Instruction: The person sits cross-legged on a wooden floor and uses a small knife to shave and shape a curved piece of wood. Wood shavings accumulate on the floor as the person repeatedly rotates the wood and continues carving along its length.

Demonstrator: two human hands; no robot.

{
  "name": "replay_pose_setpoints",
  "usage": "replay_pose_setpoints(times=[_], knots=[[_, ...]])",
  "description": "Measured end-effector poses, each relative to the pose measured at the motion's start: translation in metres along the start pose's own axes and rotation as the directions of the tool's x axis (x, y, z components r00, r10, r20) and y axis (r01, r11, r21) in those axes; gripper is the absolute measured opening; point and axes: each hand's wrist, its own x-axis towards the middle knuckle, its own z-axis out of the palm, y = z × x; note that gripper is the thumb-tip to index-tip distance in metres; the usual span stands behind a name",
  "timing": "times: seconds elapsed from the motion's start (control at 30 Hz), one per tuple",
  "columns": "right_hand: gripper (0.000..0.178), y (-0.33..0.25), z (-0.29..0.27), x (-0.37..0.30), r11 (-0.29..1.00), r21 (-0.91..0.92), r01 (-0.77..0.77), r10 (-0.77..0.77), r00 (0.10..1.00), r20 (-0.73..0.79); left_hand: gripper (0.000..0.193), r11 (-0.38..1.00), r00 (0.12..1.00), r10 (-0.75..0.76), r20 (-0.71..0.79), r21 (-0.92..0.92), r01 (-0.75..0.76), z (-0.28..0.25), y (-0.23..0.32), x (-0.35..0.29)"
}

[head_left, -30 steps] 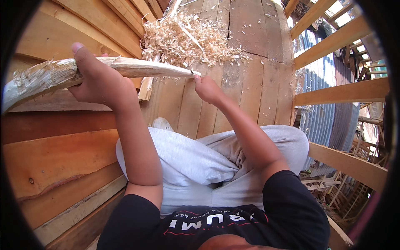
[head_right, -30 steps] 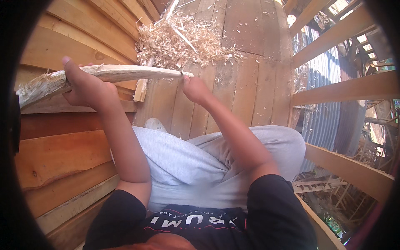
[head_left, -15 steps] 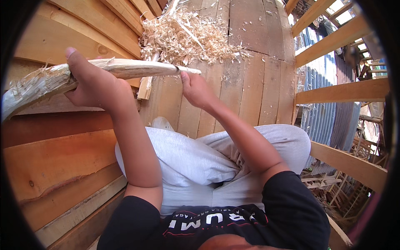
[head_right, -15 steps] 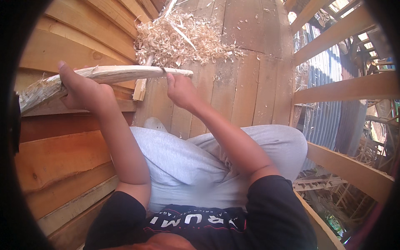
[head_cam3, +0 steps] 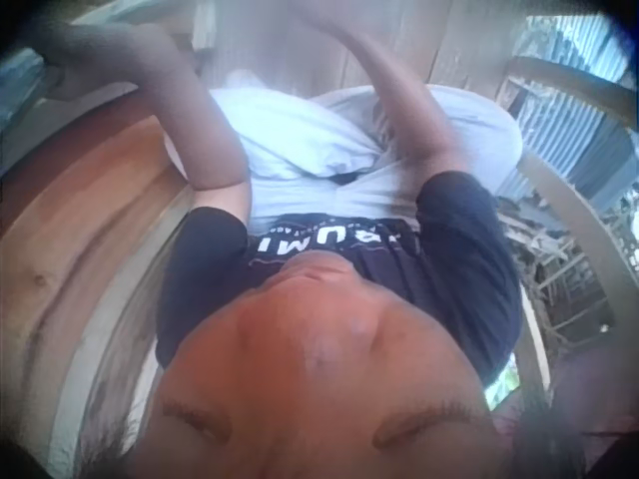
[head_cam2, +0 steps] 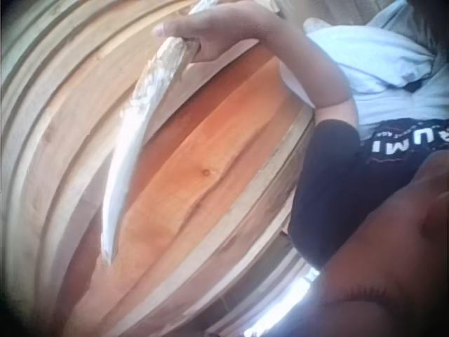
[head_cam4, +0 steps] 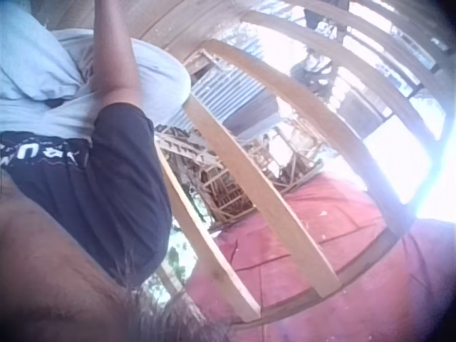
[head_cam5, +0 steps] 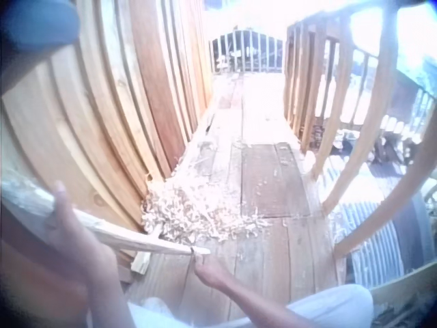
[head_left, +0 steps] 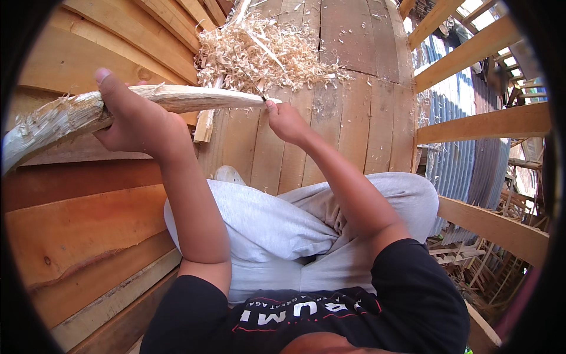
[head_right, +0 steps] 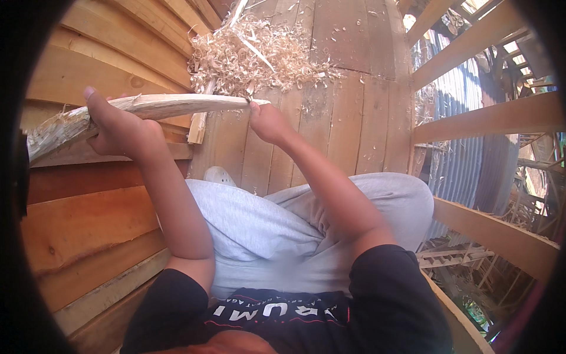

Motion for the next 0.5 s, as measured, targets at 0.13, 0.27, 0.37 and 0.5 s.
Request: replay_pose_setpoints(times=[0.13, 0.27, 0.37, 0.5], knots=[[0.055, -0.029, 0.002, -0.009, 0.987, -0.002, 0.158, -0.157, 0.983, -0.089, 0.045, 0.998, 0.997, 0.065, 0.033, -0.029, -0.064, 0.001, -0.004, 0.003], [0.052, 0.004, -0.006, 0.010, 0.991, 0.058, -0.118, 0.110, 0.985, 0.130, 0.046, 1.000, 1.000, 0.025, -0.001, -0.008, -0.025, 0.000, -0.001, 0.000], [0.055, -0.011, -0.003, -0.003, 0.998, -0.067, 0.007, -0.005, 0.999, 0.035, 0.047, 0.999, 0.999, 0.041, 0.034, 0.007, -0.042, -0.001, -0.004, 0.001], [0.057, -0.019, 0.006, -0.009, 0.994, 0.076, 0.076, -0.073, 0.996, -0.041, 0.048, 0.989, 0.989, 0.145, 0.024, 0.026, -0.146, -0.003, -0.007, 0.004]])
